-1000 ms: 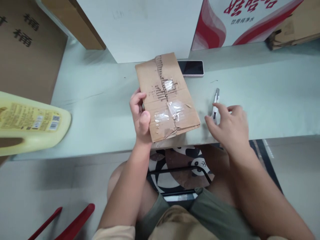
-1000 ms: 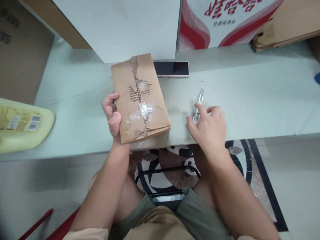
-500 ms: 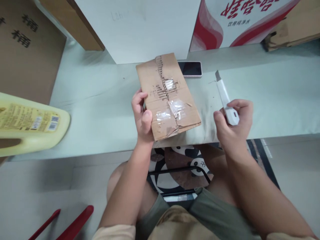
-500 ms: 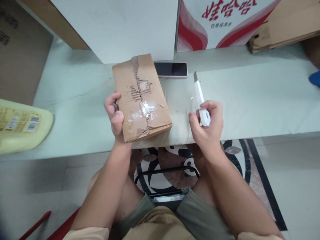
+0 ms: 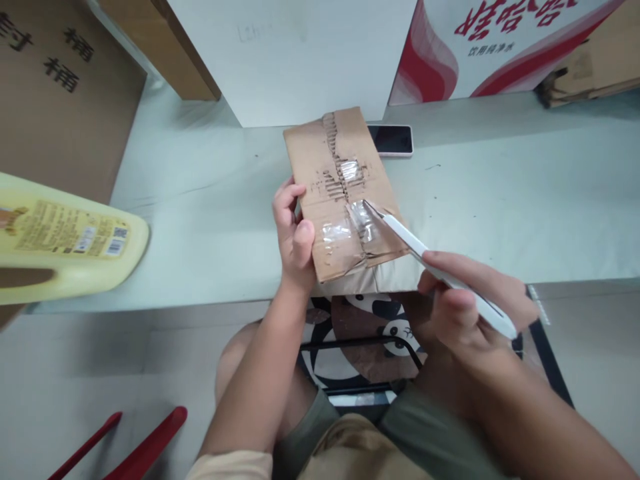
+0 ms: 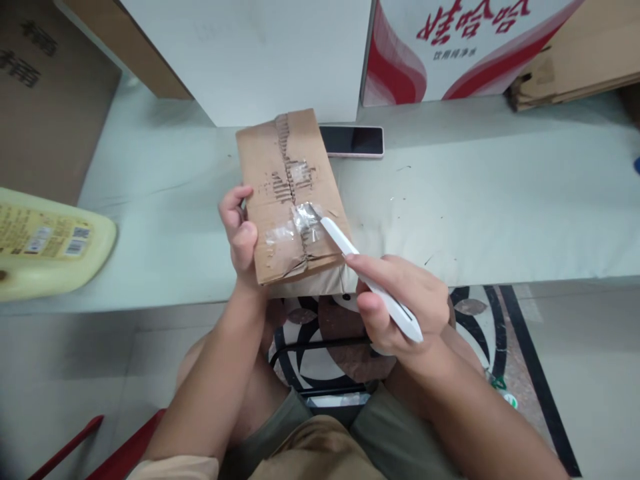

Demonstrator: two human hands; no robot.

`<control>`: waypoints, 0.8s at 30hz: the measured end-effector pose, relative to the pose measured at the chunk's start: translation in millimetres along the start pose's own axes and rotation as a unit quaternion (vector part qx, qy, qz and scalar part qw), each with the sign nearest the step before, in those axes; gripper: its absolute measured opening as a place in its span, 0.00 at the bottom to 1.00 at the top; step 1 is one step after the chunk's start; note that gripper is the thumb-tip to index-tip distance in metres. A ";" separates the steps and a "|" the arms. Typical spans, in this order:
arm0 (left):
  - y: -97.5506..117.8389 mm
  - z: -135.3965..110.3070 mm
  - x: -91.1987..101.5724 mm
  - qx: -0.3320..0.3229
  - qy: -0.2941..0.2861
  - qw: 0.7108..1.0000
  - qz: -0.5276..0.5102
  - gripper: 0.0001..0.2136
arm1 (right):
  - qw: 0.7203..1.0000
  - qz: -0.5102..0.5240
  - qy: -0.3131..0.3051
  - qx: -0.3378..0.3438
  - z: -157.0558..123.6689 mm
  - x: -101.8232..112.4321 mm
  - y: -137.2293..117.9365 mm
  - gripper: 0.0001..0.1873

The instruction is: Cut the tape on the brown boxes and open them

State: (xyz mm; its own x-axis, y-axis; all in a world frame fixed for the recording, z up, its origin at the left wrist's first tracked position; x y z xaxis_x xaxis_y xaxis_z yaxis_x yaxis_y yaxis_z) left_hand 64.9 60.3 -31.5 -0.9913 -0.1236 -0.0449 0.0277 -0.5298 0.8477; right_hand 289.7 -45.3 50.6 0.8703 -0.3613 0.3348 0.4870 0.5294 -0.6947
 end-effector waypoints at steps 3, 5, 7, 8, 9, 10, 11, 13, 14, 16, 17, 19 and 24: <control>-0.4 -0.2 0.3 0.000 0.005 1.000 0.000 0.22 | 1.000 0.000 0.012 0.003 3.9 0.6 3.8 0.17; 1.1 -0.2 -0.1 -0.003 0.007 1.000 0.004 0.21 | 0.999 0.023 0.026 -0.040 1.6 2.3 8.5 0.15; 2.6 0.0 -1.2 -0.003 0.004 1.000 0.011 0.22 | 0.996 0.048 0.028 -0.069 -2.2 1.3 7.5 0.12; 3.2 0.0 -1.9 -0.002 0.002 1.000 0.016 0.22 | 0.996 0.050 0.022 -0.075 -3.4 -0.4 4.7 0.11; 3.4 0.1 -2.4 0.001 0.000 1.000 0.020 0.22 | 0.996 0.040 0.014 -0.076 -3.8 -2.6 1.2 0.10; 3.5 0.1 -2.6 0.003 -0.001 1.000 0.025 0.23 | 0.997 0.021 0.006 -0.075 -3.5 -5.0 -2.3 0.09; 3.5 0.0 -2.6 0.004 -0.001 1.000 0.027 0.23 | 0.997 -0.001 0.003 -0.071 -2.6 -6.7 -5.8 0.08; 3.2 -0.3 -2.3 0.006 -0.002 1.000 0.026 0.23 | 0.997 -0.038 0.008 -0.063 0.1 -8.2 -10.7 0.07; 3.3 -0.4 -2.1 0.007 -0.003 1.000 0.025 0.23 | 0.997 -0.052 0.009 -0.061 1.3 -8.9 -11.9 0.07; 4.3 -0.6 -1.6 0.005 -0.006 1.000 0.027 0.23 | 0.996 -0.075 0.002 -0.056 2.9 -10.2 -13.4 0.08; 5.0 -0.7 -1.5 0.005 -0.007 1.000 0.029 0.23 | 0.995 -0.088 0.002 -0.053 3.3 -10.1 -14.4 0.09; 6.5 -0.6 -1.5 0.003 -0.008 0.999 0.035 0.22 | 0.993 -0.107 0.008 -0.047 3.8 -9.2 -18.5 0.10; 5.4 -1.1 -1.7 -0.002 0.002 0.999 0.045 0.23 | 0.993 -0.117 -0.012 -0.026 10.4 -16.1 -37.1 0.06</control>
State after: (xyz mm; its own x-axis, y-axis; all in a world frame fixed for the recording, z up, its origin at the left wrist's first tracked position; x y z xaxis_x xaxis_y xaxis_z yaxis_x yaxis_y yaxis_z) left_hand 66.8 56.7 -27.5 -0.9844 -0.1735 0.0288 0.1163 -0.5196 0.8465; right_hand 258.4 -51.1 77.6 0.7359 -0.4510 0.5050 0.6717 0.3920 -0.6286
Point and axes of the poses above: each hand's wrist, its own z-axis towards the middle knuckle, its own x-axis out of the back of the hand, y = z × x, the point moved 7 cm from there along z, towards the middle knuckle, and after that the axes turned 7 degrees about z, right-handed, at the moved point
